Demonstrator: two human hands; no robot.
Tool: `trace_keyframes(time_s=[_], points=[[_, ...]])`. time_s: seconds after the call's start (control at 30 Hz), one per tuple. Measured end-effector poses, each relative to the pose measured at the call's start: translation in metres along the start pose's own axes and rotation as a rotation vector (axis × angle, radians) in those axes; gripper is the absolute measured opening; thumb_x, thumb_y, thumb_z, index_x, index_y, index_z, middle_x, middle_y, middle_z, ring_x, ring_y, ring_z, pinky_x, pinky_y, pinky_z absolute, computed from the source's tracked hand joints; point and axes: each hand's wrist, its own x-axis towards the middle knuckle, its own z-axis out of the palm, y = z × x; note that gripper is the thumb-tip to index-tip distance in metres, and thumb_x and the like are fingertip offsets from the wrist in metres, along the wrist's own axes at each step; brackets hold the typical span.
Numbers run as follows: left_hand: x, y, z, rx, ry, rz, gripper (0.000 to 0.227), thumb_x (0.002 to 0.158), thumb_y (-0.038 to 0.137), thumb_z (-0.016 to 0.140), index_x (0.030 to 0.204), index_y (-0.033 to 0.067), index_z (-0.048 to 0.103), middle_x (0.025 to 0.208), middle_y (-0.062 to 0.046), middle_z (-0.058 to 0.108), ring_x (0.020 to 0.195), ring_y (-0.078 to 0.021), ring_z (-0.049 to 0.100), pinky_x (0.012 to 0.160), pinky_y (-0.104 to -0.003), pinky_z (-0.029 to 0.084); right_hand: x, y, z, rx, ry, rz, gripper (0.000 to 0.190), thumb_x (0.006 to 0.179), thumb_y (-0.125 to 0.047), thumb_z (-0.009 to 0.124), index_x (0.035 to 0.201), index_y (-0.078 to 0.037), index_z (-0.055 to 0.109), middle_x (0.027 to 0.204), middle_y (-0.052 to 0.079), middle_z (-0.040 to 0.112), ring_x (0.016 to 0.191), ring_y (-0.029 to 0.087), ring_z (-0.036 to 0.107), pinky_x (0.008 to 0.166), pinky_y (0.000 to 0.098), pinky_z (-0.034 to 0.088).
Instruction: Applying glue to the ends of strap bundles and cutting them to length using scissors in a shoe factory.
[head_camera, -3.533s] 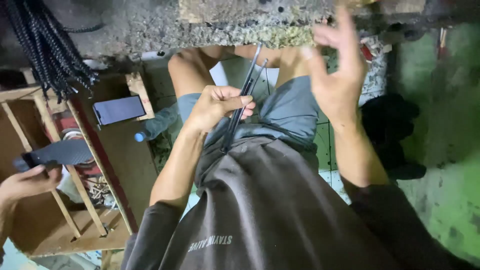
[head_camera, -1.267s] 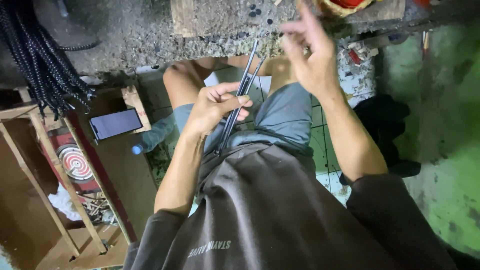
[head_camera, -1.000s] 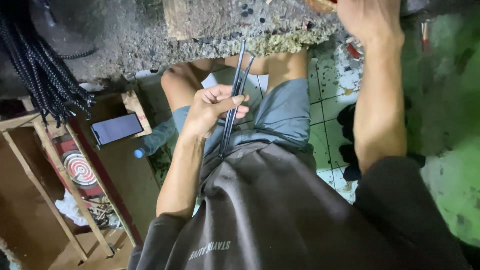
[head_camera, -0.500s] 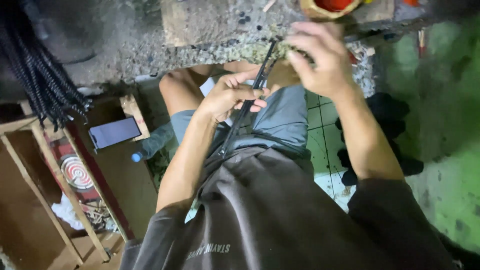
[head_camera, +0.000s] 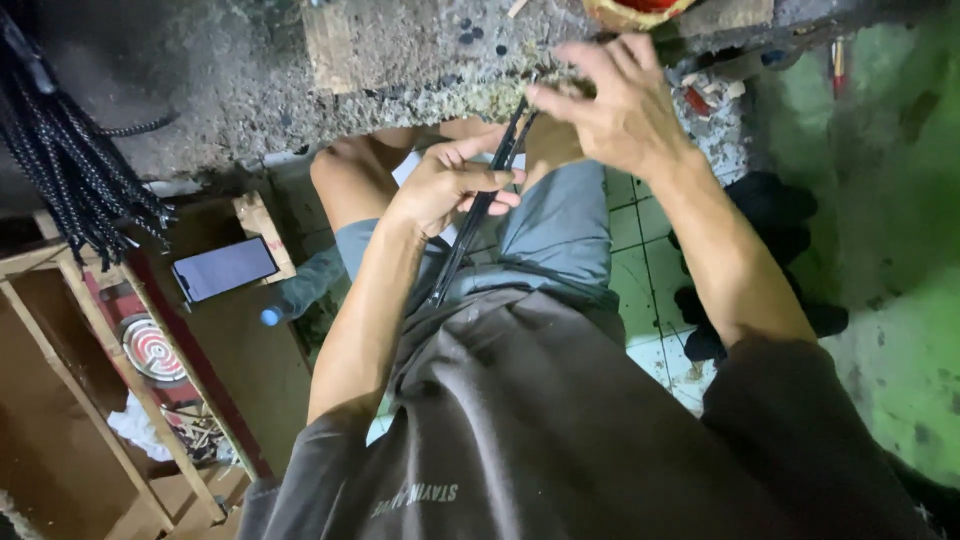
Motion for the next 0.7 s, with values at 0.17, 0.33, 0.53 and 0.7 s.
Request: trace_keyframes(time_s=[0.17,0.33,0.53,0.7], points=[[-0.003,0.006,0.009,0.071,0.030,0.001,0.057,0.083,-0.013,0.068,0.138,0.0007,0.058,0.105,-0.031,0.072,0.081,-0.0318,0.076,0.073,-0.036,0.067,0.007,0.001,-0.009,-0.149,0.040,-0.120,0.037,0.101,-0.014,0.074,0.134,-0.029,0.066,0.125,0.010,0.069,0.085,0.021,0.066,0.091,0.0363,0.047],[0.001,0.002,0.003,0.119,0.033,0.020,0.059,0.084,-0.012,0.068,0.140,0.0018,0.057,0.105,-0.028,0.074,0.078,-0.0318,0.077,0.059,-0.028,0.061,0.009,0.006,-0.010,-0.167,0.059,-0.124,0.033,0.103,-0.018,0.078,0.133,-0.028,0.068,0.128,0.009,0.065,0.082,0.019,0.065,0.090,0.0367,0.047],[0.000,-0.001,0.004,0.163,0.064,0.018,0.064,0.083,-0.009,0.069,0.144,0.0025,0.052,0.103,-0.032,0.073,0.076,-0.0297,0.077,0.052,-0.024,0.052,0.015,0.007,-0.018,-0.277,0.000,-0.137,0.035,0.100,-0.008,0.067,0.130,-0.026,0.063,0.122,0.004,0.061,0.077,0.013,0.058,0.080,0.0268,0.050],[-0.008,-0.002,0.003,0.215,0.086,0.060,0.063,0.083,-0.007,0.070,0.143,0.0041,0.054,0.106,-0.028,0.074,0.076,-0.0301,0.078,0.038,-0.015,0.037,0.010,0.011,0.000,-0.135,0.036,-0.049,0.030,0.096,0.001,0.072,0.120,-0.016,0.075,0.124,0.010,0.062,0.077,0.016,0.062,0.081,0.0314,0.053]])
